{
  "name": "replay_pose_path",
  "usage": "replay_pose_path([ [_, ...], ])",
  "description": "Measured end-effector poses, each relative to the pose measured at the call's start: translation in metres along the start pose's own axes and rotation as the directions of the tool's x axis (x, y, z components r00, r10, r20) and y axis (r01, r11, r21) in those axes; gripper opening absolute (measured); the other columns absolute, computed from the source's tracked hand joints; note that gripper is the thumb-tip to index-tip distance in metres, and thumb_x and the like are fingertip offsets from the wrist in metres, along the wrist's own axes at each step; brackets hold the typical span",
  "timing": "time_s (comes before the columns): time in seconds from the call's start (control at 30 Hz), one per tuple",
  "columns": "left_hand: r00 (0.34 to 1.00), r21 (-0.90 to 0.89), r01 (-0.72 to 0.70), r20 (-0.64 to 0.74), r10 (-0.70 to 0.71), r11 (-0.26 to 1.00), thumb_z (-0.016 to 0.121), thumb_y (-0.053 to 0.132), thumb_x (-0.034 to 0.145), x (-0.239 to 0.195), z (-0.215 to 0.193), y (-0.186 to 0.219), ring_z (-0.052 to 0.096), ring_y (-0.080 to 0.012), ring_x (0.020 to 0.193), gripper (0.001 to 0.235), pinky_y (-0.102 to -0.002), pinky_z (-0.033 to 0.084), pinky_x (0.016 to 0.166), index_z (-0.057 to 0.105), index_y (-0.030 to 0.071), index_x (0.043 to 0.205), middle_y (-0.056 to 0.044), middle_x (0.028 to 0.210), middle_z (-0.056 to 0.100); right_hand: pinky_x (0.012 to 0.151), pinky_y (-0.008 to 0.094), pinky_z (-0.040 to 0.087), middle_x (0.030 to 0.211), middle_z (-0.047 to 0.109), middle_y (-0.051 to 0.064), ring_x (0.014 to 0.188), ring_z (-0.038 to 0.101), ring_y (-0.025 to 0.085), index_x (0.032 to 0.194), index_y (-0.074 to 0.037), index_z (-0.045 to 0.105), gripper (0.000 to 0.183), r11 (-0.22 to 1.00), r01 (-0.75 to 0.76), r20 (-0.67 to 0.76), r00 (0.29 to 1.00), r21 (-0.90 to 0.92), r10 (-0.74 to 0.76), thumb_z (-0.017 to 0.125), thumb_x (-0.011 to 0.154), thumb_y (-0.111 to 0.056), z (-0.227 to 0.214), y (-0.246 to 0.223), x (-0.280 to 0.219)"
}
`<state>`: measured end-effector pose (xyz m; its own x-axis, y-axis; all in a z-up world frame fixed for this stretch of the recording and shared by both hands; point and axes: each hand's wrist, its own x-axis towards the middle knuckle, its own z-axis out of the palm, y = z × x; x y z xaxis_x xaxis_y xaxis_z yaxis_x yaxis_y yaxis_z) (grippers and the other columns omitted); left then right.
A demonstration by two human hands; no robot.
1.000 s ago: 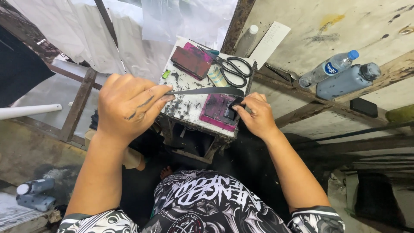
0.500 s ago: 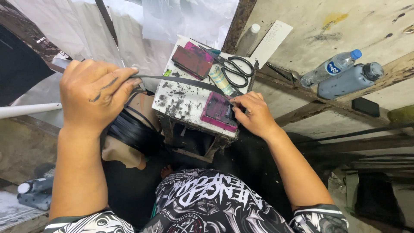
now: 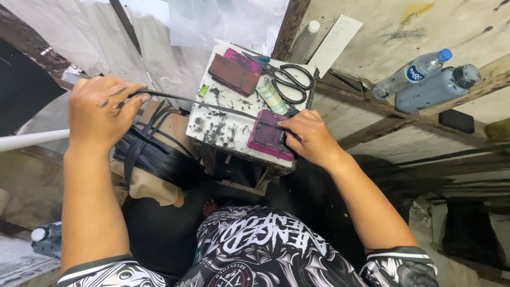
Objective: Applying dye to leather strips using a sponge and hanging them on a drying rack with clips.
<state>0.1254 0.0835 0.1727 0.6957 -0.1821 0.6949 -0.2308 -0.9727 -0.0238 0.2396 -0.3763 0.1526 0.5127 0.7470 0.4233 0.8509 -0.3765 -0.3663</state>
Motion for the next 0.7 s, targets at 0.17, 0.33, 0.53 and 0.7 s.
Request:
replay_pose_path([
  [0.17, 0.99, -0.128, 0.093, 0.117, -0.078, 0.987, 0.083, 0.022, 0.103, -0.018, 0.043, -0.01, 0.07, -0.0185, 0.094, 0.009, -0.041, 0.046, 0.091, 0.084, 0.018, 0.111, 0.002, 0.102, 0.076, 0.085, 0.037, 0.046, 0.088, 0.068, 0.006, 0.082, 0.057, 0.025, 0.109, -0.002, 0.073, 0.025, 1.0, 0.015, 0.013, 1.0, 0.005, -0.015, 0.069, 0.085, 0.004, -0.001, -0.005, 0.006],
  [0.33, 0.988, -0.233, 0.116, 0.123, -0.089, 0.966, 0.087, 0.025, 0.082, -0.003, 0.074, 0.042, 0.074, -0.0275, 0.099, 0.03, -0.041, 0.05, 0.099, 0.08, 0.023, 0.111, -0.002, 0.099, 0.078, 0.076, 0.037, 0.051, 0.08, 0.07, 0.007, 0.079, 0.067, 0.028, 0.094, -0.008, 0.075, 0.01, 0.99, 0.116, -0.121, 0.985, -0.077, -0.125, 0.072, 0.084, -0.006, 0.005, 0.0, 0.008],
  [0.53, 0.998, -0.544, -0.016, 0.039, 0.045, 0.839, 0.088, 0.024, 0.081, 0.048, 0.086, 0.154, 0.07, -0.0223, 0.108, 0.032, -0.043, 0.042, 0.106, 0.078, 0.019, 0.111, -0.001, 0.104, 0.079, 0.074, 0.037, 0.05, 0.078, 0.068, 0.007, 0.077, 0.065, 0.027, 0.087, -0.009, 0.074, 0.003, 0.988, 0.133, -0.098, 0.985, -0.082, -0.141, 0.072, 0.085, -0.007, 0.002, -0.001, 0.011],
  [0.7, 0.988, -0.553, -0.109, 0.035, 0.153, 0.826, 0.087, 0.027, 0.084, 0.062, 0.12, 0.193, 0.068, -0.0156, 0.098, 0.017, -0.044, 0.039, 0.106, 0.08, 0.019, 0.097, 0.005, 0.089, 0.078, 0.074, 0.038, 0.05, 0.077, 0.067, 0.005, 0.077, 0.065, 0.027, 0.083, -0.01, 0.071, 0.002, 0.985, 0.144, -0.092, 0.984, -0.095, -0.153, 0.071, 0.085, -0.008, 0.001, -0.001, 0.011],
])
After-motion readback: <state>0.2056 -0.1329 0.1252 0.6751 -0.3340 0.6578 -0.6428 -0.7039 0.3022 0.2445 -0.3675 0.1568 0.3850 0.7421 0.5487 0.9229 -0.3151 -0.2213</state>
